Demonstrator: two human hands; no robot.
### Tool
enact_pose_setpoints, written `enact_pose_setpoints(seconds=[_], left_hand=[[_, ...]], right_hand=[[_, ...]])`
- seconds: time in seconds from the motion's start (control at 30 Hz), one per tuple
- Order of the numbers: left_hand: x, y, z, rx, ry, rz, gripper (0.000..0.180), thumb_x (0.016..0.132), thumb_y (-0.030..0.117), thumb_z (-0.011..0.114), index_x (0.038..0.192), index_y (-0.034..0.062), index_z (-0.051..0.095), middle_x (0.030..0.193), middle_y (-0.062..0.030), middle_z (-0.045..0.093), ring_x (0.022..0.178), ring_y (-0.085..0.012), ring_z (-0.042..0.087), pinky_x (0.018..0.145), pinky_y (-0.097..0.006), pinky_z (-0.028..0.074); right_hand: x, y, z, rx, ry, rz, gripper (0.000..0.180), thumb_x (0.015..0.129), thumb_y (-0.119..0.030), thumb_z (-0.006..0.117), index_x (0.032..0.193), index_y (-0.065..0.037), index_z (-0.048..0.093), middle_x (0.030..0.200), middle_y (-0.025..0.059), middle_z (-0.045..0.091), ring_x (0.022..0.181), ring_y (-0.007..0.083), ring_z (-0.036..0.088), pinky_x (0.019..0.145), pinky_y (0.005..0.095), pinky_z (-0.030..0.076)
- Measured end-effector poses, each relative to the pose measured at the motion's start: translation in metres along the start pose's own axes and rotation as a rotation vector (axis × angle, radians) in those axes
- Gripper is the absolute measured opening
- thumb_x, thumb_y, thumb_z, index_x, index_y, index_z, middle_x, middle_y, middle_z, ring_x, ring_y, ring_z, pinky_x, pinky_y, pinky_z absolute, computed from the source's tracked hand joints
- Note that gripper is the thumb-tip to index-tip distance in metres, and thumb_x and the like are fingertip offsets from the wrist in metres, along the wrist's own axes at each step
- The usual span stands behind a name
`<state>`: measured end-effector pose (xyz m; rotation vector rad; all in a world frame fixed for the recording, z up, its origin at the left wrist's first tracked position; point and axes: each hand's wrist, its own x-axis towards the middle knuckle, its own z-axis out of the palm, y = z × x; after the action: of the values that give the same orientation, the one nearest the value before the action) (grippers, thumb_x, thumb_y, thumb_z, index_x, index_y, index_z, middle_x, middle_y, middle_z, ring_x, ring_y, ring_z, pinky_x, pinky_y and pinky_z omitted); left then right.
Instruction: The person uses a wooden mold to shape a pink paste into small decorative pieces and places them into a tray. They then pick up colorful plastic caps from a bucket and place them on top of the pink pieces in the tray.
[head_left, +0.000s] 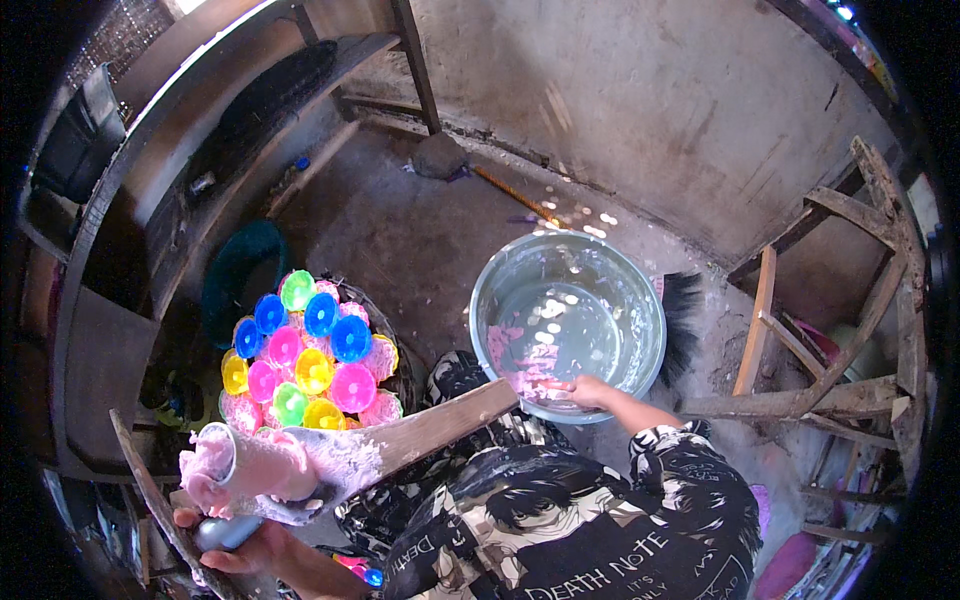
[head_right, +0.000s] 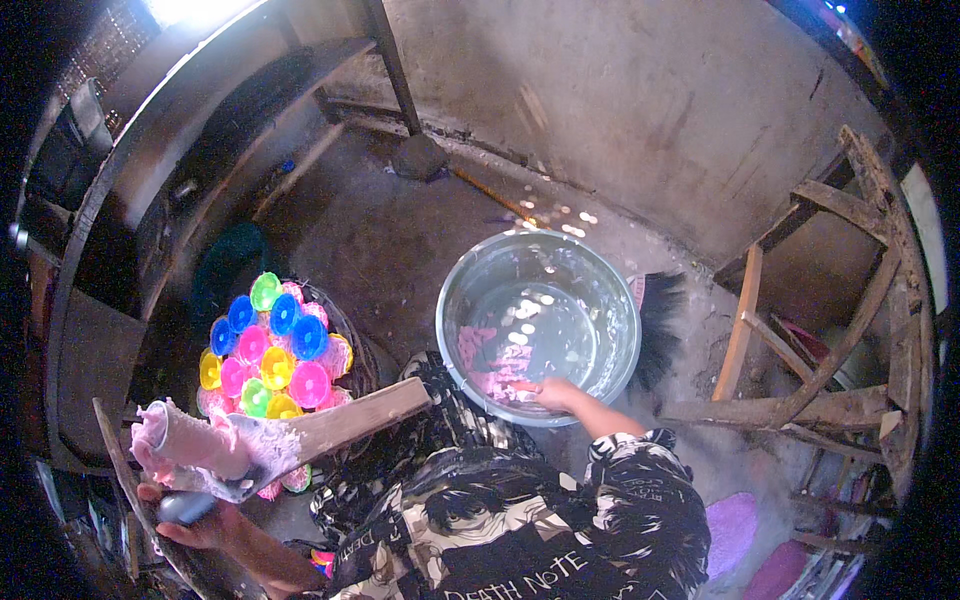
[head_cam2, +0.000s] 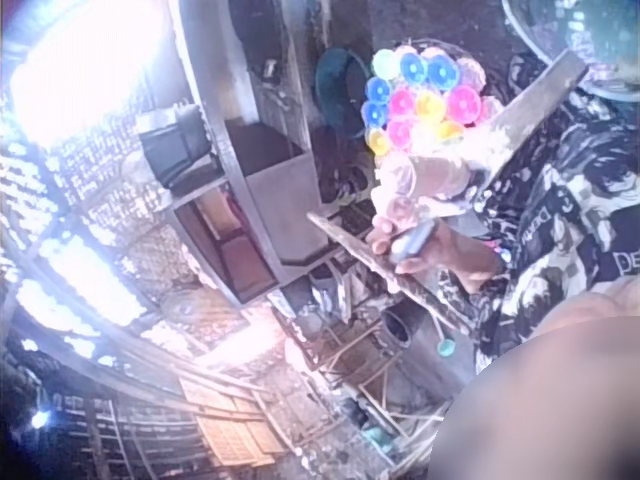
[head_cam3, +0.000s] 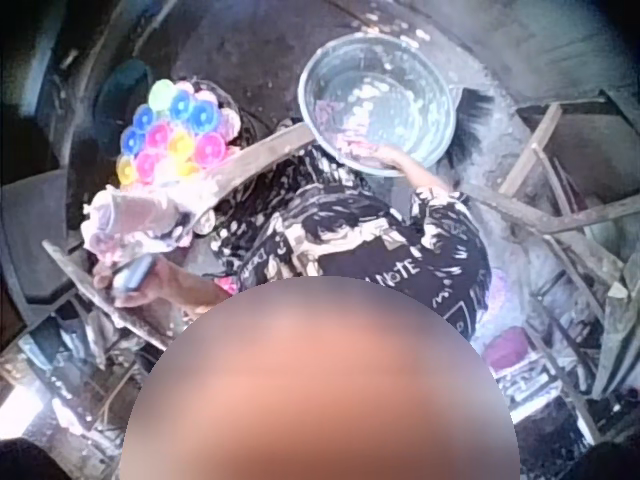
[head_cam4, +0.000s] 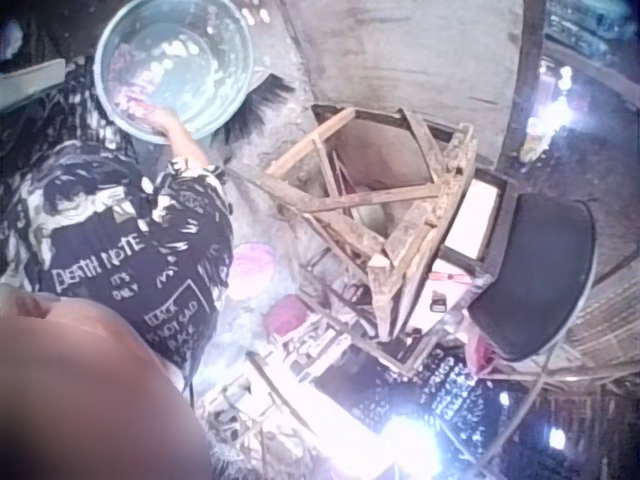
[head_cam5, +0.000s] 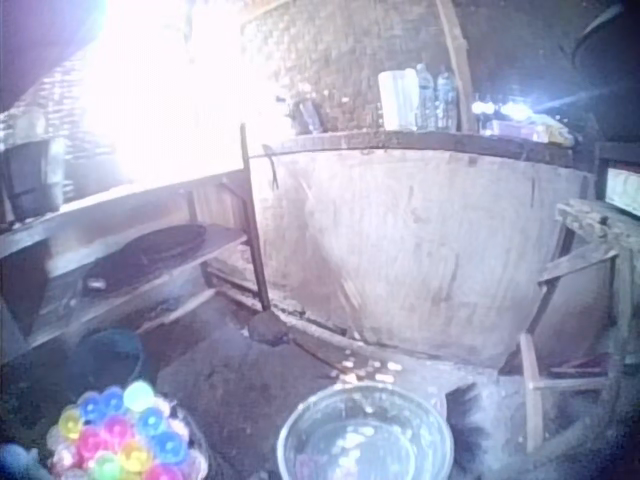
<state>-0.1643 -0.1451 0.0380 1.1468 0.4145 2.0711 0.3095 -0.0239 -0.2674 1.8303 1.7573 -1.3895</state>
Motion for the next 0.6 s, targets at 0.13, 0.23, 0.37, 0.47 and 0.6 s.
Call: enact_pose_setpoints(seconds=[0.13, 0.23, 0.37, 0.47, 0.6], left_hand=[[0.003, -0.004, 0.001, -0.003, -0.013, 0.009, 0.06, 0.076, 0.047, 0.065, 0.126, 0.0182, 0.05, 0.129, -0.0083, 0.048, 0.12, -0.0289, 0.044, 0.103, -0.053, 0.03], [0.003, -0.006, 0.003, 0.087, -0.004, 0.042, 0.06, 0.076, 0.048, 0.064, 0.126, 0.0184, 0.049, 0.132, -0.0094, 0.046, 0.122, -0.0301, 0.042, 0.104, -0.054, 0.03], [0.0, -0.013, 0.01, 0.209, 0.274, 0.124, 0.056, 0.074, 0.052, 0.066, 0.118, 0.0212, 0.051, 0.125, -0.0106, 0.041, 0.116, -0.0296, 0.042, 0.099, -0.051, 0.035], [0.003, -0.022, 0.015, 0.276, 0.183, 0.067, 0.058, 0.072, 0.053, 0.067, 0.119, 0.0221, 0.05, 0.113, -0.0074, 0.038, 0.106, -0.0276, 0.045, 0.094, -0.046, 0.038], [0.013, -0.031, 0.022, 0.26, 0.067, 0.023, 0.058, 0.072, 0.05, 0.069, 0.118, 0.0203, 0.05, 0.106, -0.0055, 0.036, 0.104, -0.0281, 0.044, 0.092, -0.045, 0.038]], right_hand=[[-0.004, 0.011, 0.0, -0.143, 0.143, -0.005, 0.037, 0.081, -0.042, 0.057, 0.088, -0.008, 0.069, 0.089, 0.0182, 0.065, 0.086, 0.0298, 0.063, 0.078, 0.0403, 0.048], [-0.006, 0.015, 0.006, -0.226, 0.187, 0.057, 0.032, 0.081, -0.037, 0.055, 0.089, -0.009, 0.069, 0.094, 0.0184, 0.064, 0.089, 0.0319, 0.062, 0.08, 0.0411, 0.048], [-0.015, 0.01, 0.006, -0.137, 0.211, 0.075, 0.028, 0.081, -0.032, 0.054, 0.089, -0.01, 0.069, 0.093, 0.0187, 0.064, 0.087, 0.0344, 0.062, 0.079, 0.0425, 0.047], [-0.019, -0.003, 0.001, -0.114, 0.212, -0.049, 0.026, 0.078, -0.023, 0.052, 0.092, -0.007, 0.069, 0.096, 0.0203, 0.064, 0.092, 0.0357, 0.062, 0.082, 0.0426, 0.048], [-0.019, -0.009, -0.005, -0.137, 0.262, 0.122, 0.026, 0.078, -0.02, 0.052, 0.095, -0.013, 0.069, 0.097, 0.018, 0.065, 0.093, 0.0323, 0.062, 0.082, 0.0426, 0.049]])
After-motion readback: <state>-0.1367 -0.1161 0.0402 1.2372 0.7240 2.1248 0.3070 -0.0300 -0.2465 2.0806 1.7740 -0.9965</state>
